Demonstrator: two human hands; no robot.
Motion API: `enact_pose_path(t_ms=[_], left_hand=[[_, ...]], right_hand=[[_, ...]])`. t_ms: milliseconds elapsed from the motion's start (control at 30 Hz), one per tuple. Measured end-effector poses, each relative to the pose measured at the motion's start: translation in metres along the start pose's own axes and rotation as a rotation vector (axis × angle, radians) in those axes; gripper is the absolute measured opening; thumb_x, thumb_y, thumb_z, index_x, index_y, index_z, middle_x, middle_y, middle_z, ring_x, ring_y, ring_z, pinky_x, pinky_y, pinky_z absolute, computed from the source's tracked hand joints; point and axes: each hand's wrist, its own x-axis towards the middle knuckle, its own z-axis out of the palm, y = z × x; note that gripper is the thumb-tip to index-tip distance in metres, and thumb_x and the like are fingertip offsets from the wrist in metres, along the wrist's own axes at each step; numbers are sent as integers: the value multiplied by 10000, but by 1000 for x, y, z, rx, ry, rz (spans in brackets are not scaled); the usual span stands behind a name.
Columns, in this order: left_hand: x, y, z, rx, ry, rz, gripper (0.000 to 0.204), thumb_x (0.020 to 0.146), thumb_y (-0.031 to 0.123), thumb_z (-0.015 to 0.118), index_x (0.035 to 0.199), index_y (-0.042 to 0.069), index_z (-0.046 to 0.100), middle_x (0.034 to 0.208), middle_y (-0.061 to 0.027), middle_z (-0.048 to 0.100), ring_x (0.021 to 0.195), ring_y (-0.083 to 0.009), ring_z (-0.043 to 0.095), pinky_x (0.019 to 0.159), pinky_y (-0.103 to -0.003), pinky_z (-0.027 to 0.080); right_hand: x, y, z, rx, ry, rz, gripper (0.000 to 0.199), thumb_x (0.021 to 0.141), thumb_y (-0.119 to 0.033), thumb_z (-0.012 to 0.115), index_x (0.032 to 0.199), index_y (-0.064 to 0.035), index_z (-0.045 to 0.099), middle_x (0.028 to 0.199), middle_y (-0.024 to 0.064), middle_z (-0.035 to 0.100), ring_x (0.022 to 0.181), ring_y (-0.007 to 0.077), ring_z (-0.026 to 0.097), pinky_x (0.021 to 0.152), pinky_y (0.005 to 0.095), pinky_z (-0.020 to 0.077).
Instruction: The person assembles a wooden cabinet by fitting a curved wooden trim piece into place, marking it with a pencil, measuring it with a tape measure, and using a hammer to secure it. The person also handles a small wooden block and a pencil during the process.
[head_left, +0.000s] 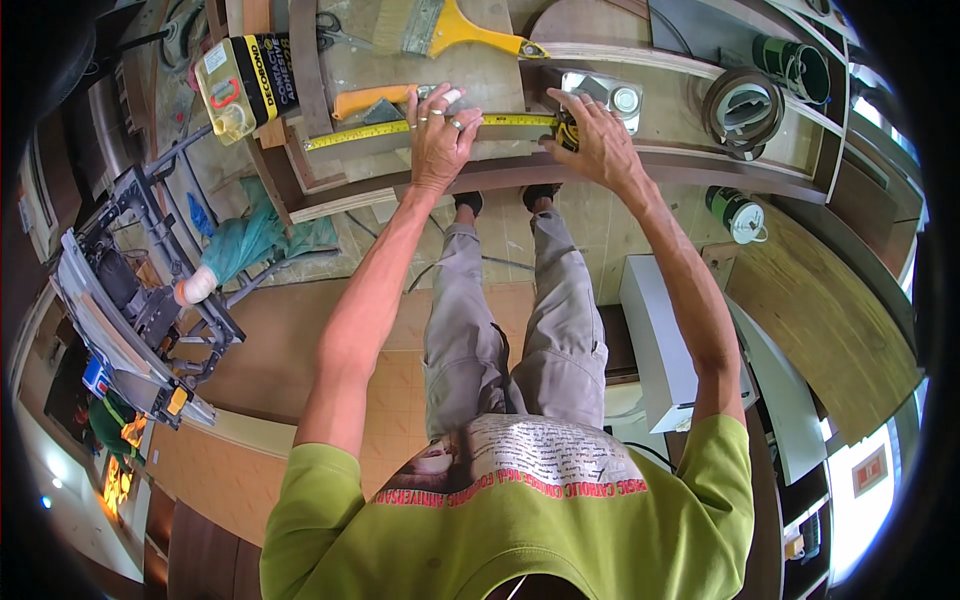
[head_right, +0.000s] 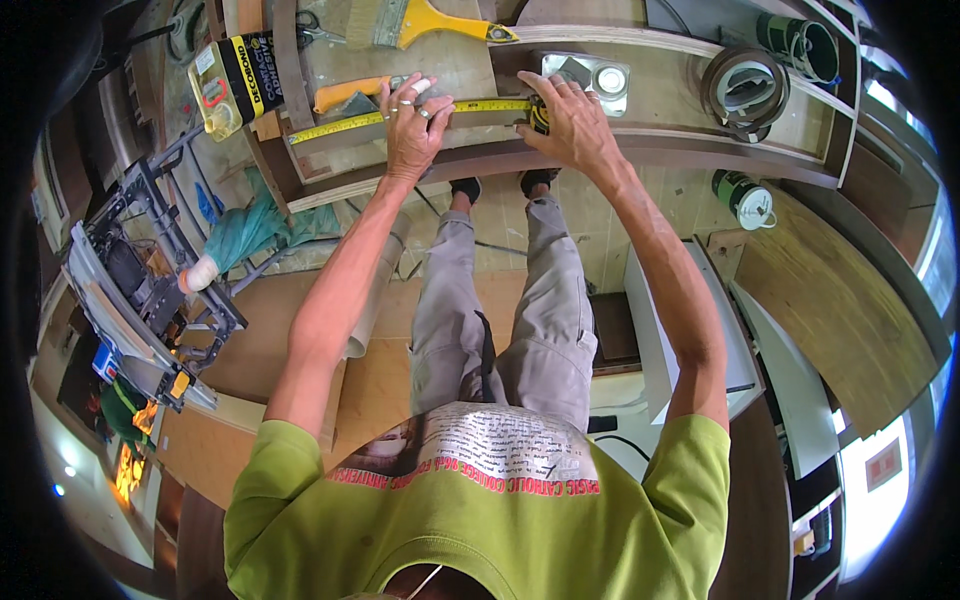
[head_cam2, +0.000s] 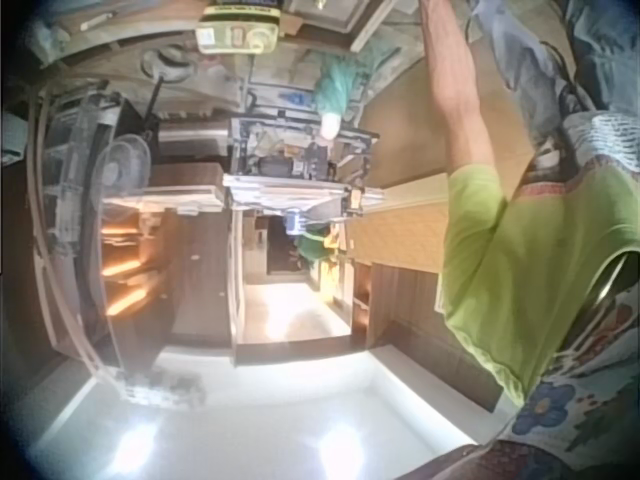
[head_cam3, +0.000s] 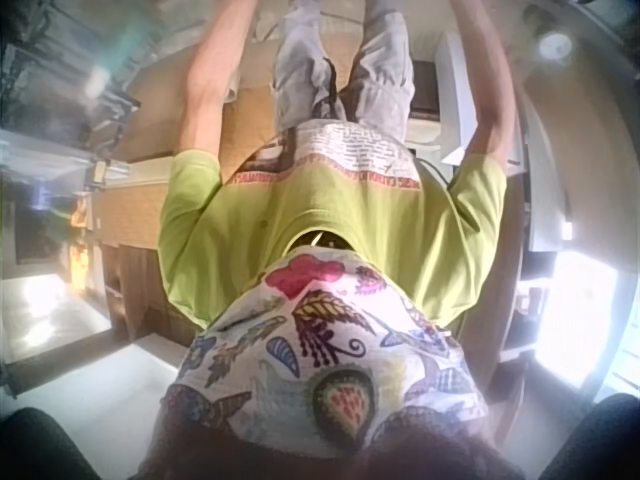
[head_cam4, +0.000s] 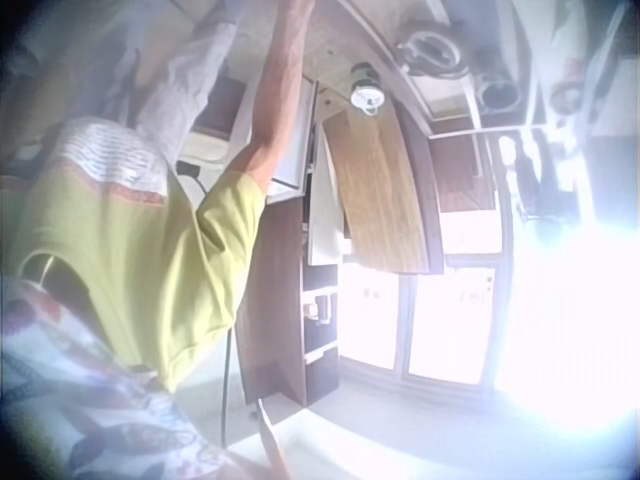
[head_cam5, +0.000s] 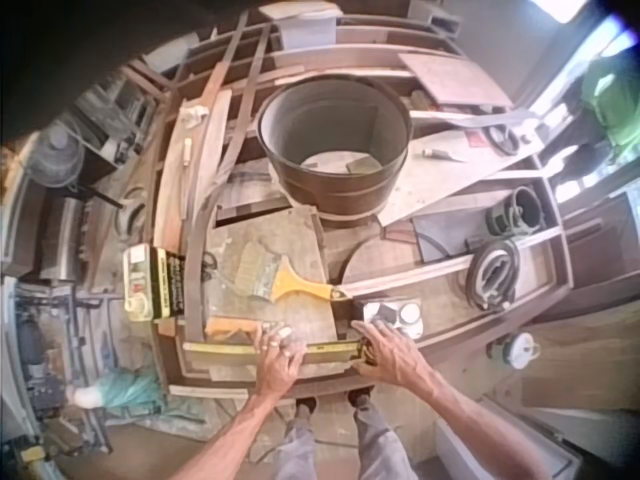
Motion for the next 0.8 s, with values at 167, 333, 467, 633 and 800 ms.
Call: enact_pose_path(t_ms=[167, 333, 467, 633, 800], left_hand=[[1, 1, 0, -5, -2, -1, 196, 799, 149, 766, 953, 207, 659, 1175, -18, 610, 1249, -284, 519, 1126, -597, 243], [0, 0, -1, 9, -2, -6, 184, 789, 166, 771, 935, 202, 665, 1156, -21, 605, 1243, -280, 515, 1138, -592, 246], [2, 1, 0, 10, 7, -1, 181, 776, 172, 779, 919, 198, 670, 1142, -23, 607, 1237, -279, 517, 1142, -585, 253], [1, 0, 0, 17, 9, 3, 198, 763, 169, 789, 918, 201, 670, 1144, -24, 609, 1232, -281, 522, 1144, -579, 252], [1, 0, 0, 18, 12, 7, 201, 762, 171, 789, 920, 202, 669, 1144, -25, 611, 1235, -283, 521, 1147, -576, 250]], right_hand=[[-7, 9, 5, -32, 63, -57, 759, 754, -362, 770, 1412, -169, 445, 1164, 177, 596, 1107, 381, 582, 935, 492, 470], [-7, 1, 0, -21, -25, -5, 774, 778, -378, 764, 1443, -178, 422, 1224, 206, 585, 1165, 383, 550, 999, 483, 420], [-12, 3, 10, -34, 95, -56, 722, 778, -360, 764, 1388, -131, 454, 1155, 166, 600, 1096, 357, 566, 949, 472, 435], [-12, -2, 8, -14, 94, -40, 679, 788, -353, 755, 1360, -121, 470, 1130, 152, 606, 1075, 352, 570, 930, 473, 441], [-11, 1, 10, -48, 69, -41, 679, 790, -360, 750, 1361, -122, 470, 1130, 149, 609, 1078, 347, 570, 936, 477, 436]])
